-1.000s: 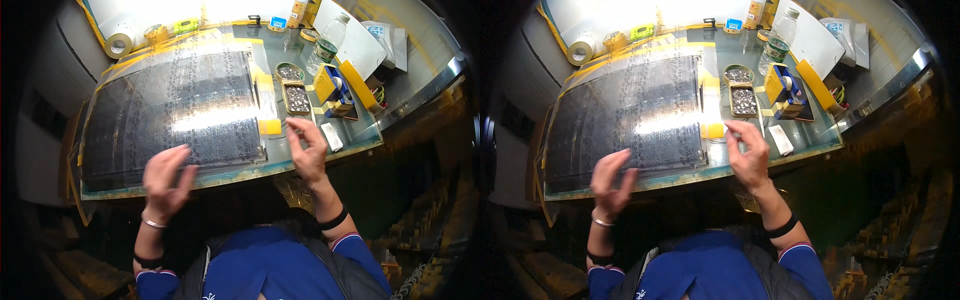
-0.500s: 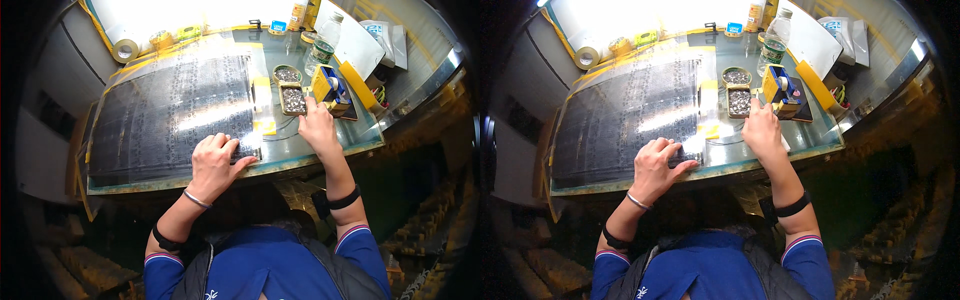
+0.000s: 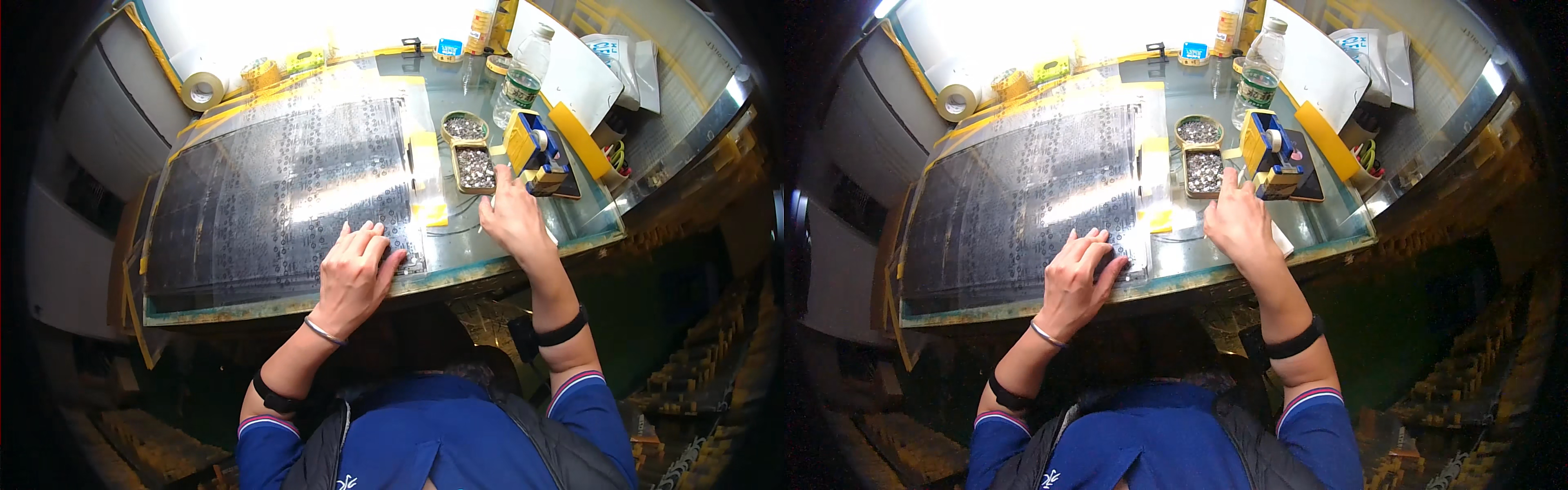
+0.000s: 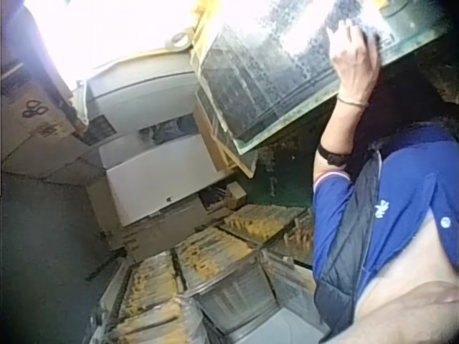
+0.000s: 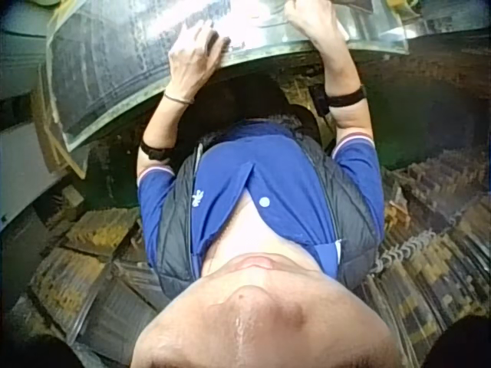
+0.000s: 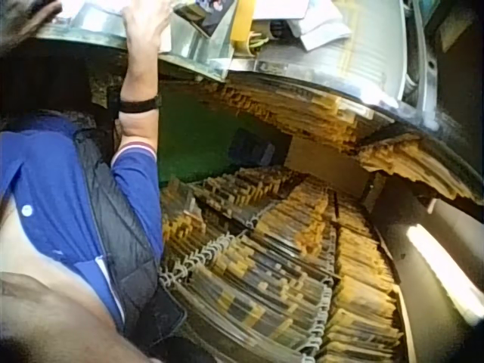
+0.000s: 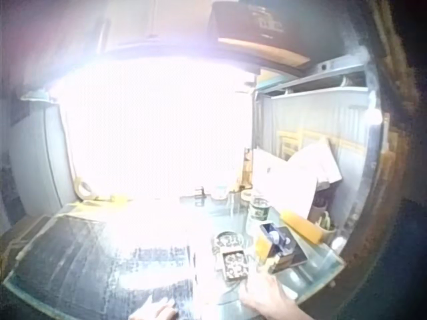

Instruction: Placing small metal connectors onto a grid-like electronic sheet using a picking tool.

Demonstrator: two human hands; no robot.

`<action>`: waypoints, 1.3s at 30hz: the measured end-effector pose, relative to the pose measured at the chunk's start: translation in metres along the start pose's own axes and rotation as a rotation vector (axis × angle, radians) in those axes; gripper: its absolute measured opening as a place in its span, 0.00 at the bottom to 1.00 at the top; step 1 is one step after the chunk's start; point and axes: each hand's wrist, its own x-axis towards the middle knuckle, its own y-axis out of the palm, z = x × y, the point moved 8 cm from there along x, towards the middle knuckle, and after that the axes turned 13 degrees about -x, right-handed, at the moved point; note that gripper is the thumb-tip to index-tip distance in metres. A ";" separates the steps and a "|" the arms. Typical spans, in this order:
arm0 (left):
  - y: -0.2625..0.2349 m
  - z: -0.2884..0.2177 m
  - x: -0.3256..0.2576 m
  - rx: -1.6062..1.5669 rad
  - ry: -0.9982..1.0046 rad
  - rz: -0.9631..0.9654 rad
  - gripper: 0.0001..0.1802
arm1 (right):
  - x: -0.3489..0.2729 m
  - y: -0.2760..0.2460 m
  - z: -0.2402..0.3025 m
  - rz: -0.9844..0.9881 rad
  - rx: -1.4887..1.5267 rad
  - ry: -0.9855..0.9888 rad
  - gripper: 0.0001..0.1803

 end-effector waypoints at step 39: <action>-0.030 -0.031 -0.041 -0.108 0.244 -0.019 0.14 | -0.106 -0.018 0.070 -0.134 0.717 -0.722 0.13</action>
